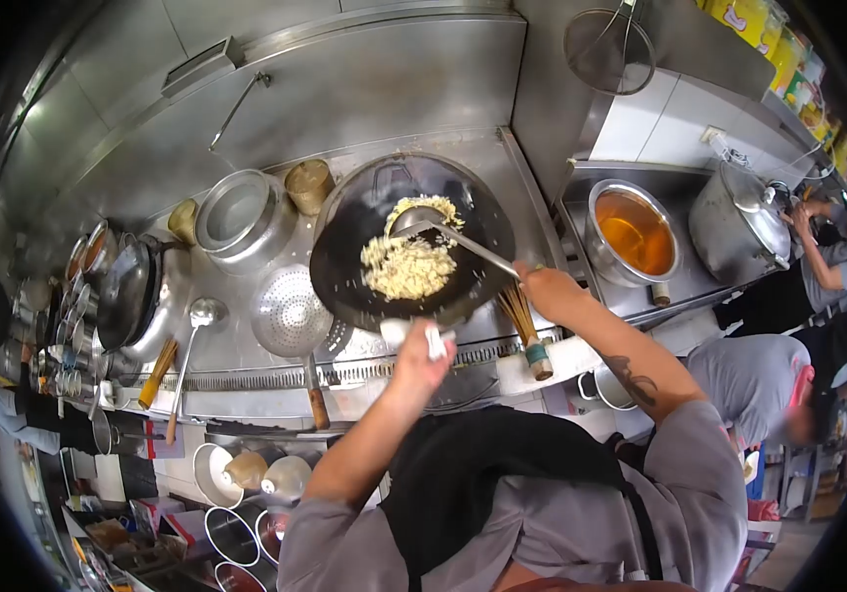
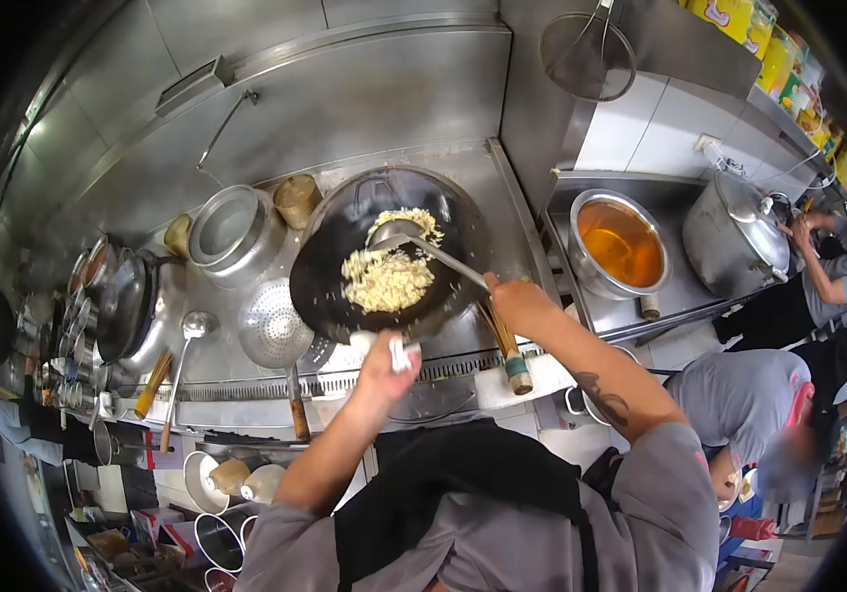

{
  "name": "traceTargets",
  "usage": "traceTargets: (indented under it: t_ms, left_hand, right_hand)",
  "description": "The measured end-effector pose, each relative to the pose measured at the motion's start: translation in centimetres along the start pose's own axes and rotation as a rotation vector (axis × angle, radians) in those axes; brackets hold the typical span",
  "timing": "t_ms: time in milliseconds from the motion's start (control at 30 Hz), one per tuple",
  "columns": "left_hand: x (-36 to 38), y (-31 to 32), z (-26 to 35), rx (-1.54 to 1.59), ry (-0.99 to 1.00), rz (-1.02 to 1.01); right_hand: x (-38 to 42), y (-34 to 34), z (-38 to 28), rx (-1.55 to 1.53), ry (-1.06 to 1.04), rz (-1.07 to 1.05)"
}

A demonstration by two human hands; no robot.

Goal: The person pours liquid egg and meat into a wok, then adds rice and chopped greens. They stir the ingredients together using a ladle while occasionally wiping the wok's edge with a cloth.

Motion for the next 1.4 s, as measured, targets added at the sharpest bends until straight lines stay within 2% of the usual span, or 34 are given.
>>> traceTargets:
  t_ms: [33,133,200,267,333,367,400,433,467,533,567,667,733,767,800,833,867,900,933,967,1000,1067,1100,1133,1167,1200,1300,1367,1400]
  left_hand:
    - [3.6,3.2,-0.5,-0.059,-0.012,0.046]
    - [-0.5,1.1,2.7,0.001,0.071,0.083]
    - [-1.2,1.3,4.3,-0.031,0.149,-0.009]
    - [1.3,0.3,1.2,-0.049,0.041,0.089]
    - [3.7,2.1,0.1,-0.091,-0.045,0.096]
    - [2.9,2.0,0.8,-0.042,0.005,0.073]
    - [1.7,2.2,1.9,0.003,0.061,0.04]
    - [-0.4,1.4,2.8,-0.002,0.086,0.019]
    - [-1.0,0.2,2.5,-0.036,0.185,-0.02]
    - [-1.3,-6.8,-1.5,-0.062,0.11,0.054]
    - [1.2,-6.9,-3.7,-0.06,0.023,0.038]
    - [4.6,-3.6,-3.8,-0.018,0.047,0.035]
    - [2.0,0.9,4.1,-0.797,0.485,-0.199]
    - [1.8,1.6,5.3,-0.791,0.483,-0.189]
    - [1.3,-0.2,4.5,-0.39,0.252,-0.001]
    - [1.0,-0.1,3.1,0.006,0.034,0.154]
    - [2.4,0.3,2.2,-0.023,0.034,0.11]
    - [3.4,1.4,1.4,-0.035,0.001,0.072]
    - [4.1,2.3,0.8,-0.04,-0.037,0.038]
    - [4.1,2.5,2.3,-0.021,0.068,0.065]
    - [3.5,2.7,3.5,-0.019,0.075,0.146]
    - [-1.1,1.6,4.7,0.013,0.081,-0.01]
    - [-2.0,-1.6,3.7,0.034,0.186,0.048]
    - [-3.2,-5.0,1.8,-0.027,0.133,0.049]
    - [-1.3,-5.9,-0.5,-0.034,0.099,0.051]
    - [0.3,-6.1,-1.8,-0.043,0.061,0.063]
    - [0.0,-4.0,1.3,-0.018,0.104,0.017]
    - [-2.6,-2.3,6.4,-0.114,0.17,0.107]
    - [-6.2,-4.2,7.7,-0.184,0.179,0.042]
  right_hand:
    - [0.5,-0.9,-0.5,-0.055,-0.056,0.025]
    - [3.1,-1.8,-1.9,-0.128,-0.14,-0.004]
    - [5.8,-3.0,-3.6,-0.24,-0.263,-0.161]
    - [9.0,-4.5,-3.9,-0.23,-0.431,-0.237]
    - [9.1,-4.3,-2.4,-0.4,-0.271,-0.471]
    - [8.0,-3.8,-1.9,-0.386,-0.194,-0.481]
    - [6.4,-3.4,-1.4,-0.363,-0.116,-0.48]
    - [4.4,-3.1,-0.9,-0.289,-0.106,-0.371]
    - [0.7,-0.9,0.8,-0.162,-0.323,-0.016]
    - [0.8,-2.2,-0.2,-0.178,-0.084,-0.035]
    - [1.7,-3.4,-0.6,-0.18,-0.078,-0.022]
    - [3.7,-5.8,-2.1,-0.136,-0.117,-0.028]
    - [4.8,-6.7,-2.6,-0.146,-0.204,-0.05]
    - [5.4,-6.7,-3.0,-0.138,-0.26,-0.071]
    - [7.0,-7.2,-3.2,-0.133,-0.262,-0.081]
    - [8.3,-7.7,-3.7,-0.126,-0.298,-0.194]
    - [8.9,-7.5,-3.9,-0.132,-0.33,-0.303]
    - [8.2,-7.2,-3.0,-0.134,-0.334,-0.293]
    - [7.1,-5.3,-1.4,-0.184,-0.272,-0.378]
    - [6.7,-3.6,-0.2,-0.237,-0.206,-0.47]
    - [5.6,-4.6,-1.4,-0.229,-0.226,-0.368]
    - [1.7,-3.0,-1.3,-0.096,-0.178,-0.179]
    - [0.7,-1.1,-1.9,-0.098,-0.173,-0.173]
    - [0.0,-0.2,-2.1,-0.011,-0.108,-0.095]
    - [-0.3,-0.4,-2.1,0.077,-0.041,-0.012]
    - [0.9,-1.2,-3.1,0.026,-0.051,-0.032]
    - [4.1,-3.1,-2.4,0.037,-0.138,-0.089]
    - [3.8,-3.3,-0.3,0.088,-0.064,-0.202]
    - [3.1,-3.1,0.4,0.092,-0.067,-0.205]
Point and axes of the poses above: each hand's wrist, its own x-axis away from the middle knuckle, its own y-axis out of the palm, z = x × y, the point moved 10 cm from there along -x, towards the middle knuckle, and after that the axes turned 10 degrees about -z, right-handed, at the moved point
